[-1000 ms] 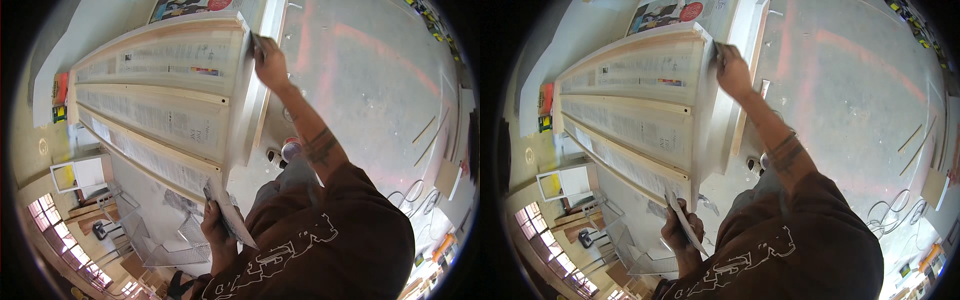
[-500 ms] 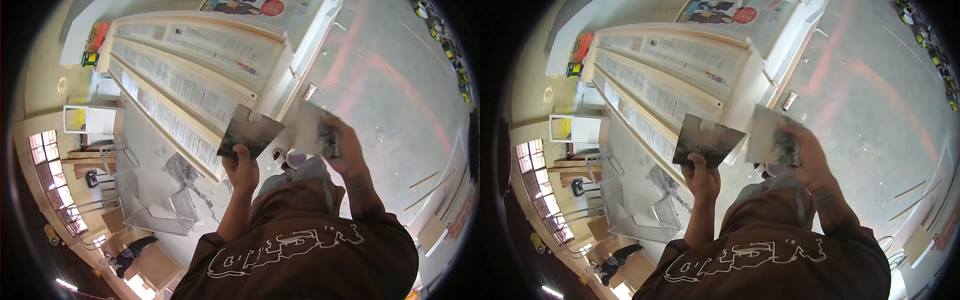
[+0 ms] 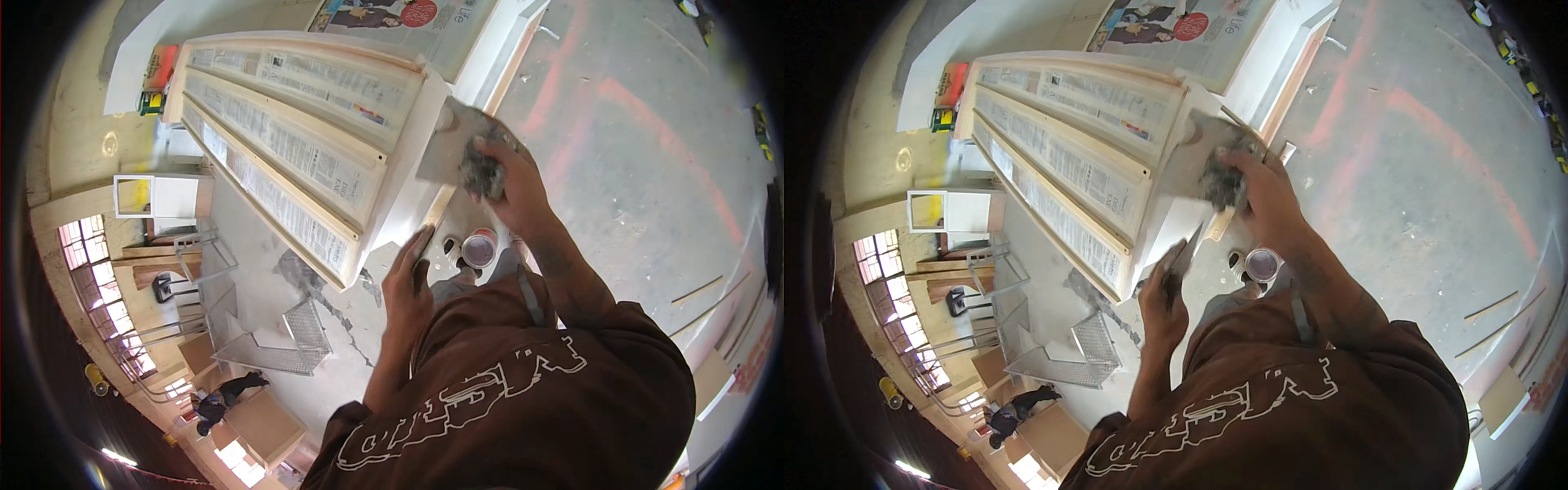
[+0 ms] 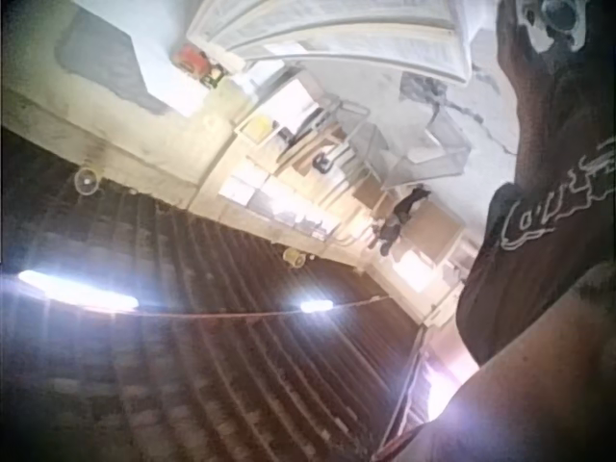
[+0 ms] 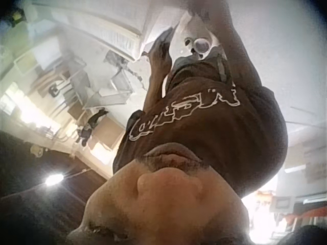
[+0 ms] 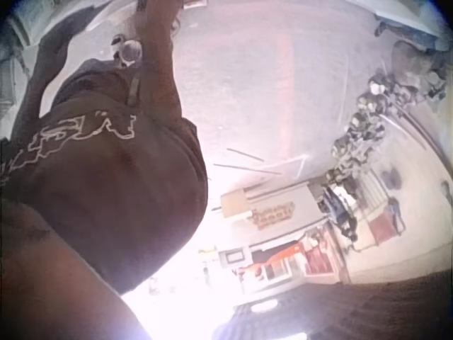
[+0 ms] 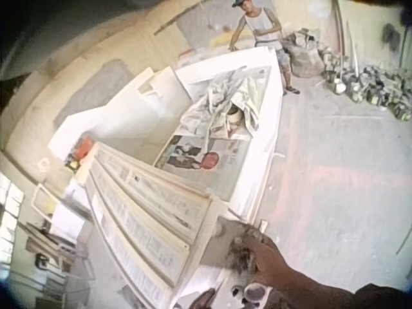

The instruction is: Applying putty to furniture seams and sanding them smooth.

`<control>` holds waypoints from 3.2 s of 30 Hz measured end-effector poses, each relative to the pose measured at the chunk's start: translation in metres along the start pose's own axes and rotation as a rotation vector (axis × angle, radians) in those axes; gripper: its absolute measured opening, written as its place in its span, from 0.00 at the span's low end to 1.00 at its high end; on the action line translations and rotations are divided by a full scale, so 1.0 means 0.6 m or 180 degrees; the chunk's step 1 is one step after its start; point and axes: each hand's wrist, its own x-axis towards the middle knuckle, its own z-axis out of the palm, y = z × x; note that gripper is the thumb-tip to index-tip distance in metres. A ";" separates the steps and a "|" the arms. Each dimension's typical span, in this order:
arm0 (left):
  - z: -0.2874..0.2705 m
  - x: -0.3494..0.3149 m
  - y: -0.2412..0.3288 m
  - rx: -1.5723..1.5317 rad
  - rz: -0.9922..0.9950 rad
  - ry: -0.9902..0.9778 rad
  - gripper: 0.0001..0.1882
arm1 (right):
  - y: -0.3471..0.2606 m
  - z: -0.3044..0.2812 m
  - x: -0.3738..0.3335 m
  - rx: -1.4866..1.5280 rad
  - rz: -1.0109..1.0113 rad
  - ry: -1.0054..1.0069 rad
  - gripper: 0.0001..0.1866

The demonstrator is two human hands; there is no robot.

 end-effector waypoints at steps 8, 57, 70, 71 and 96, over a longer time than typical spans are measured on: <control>0.024 -0.079 -0.031 -0.1920 -0.1508 0.0461 0.18 | 0.068 0.021 0.149 -0.1128 -0.0678 0.0720 0.17; -0.026 -0.052 -0.005 -0.5142 -0.2240 0.0801 0.20 | 0.082 -0.109 0.288 -0.5015 -0.3941 -0.0712 0.45; -0.024 -0.082 -0.017 -0.5256 -0.2223 0.0975 0.20 | 0.098 -0.104 0.389 -0.4484 -0.5051 -0.0876 0.45; -0.021 -0.081 -0.018 -0.5258 -0.2353 0.1006 0.20 | 0.100 -0.112 0.395 -0.4539 -0.5043 -0.0846 0.45; -0.023 0.007 -0.100 -0.5867 -0.1031 -0.1481 0.25 | -0.004 -0.089 -0.181 -0.5143 -0.3103 -0.1040 0.35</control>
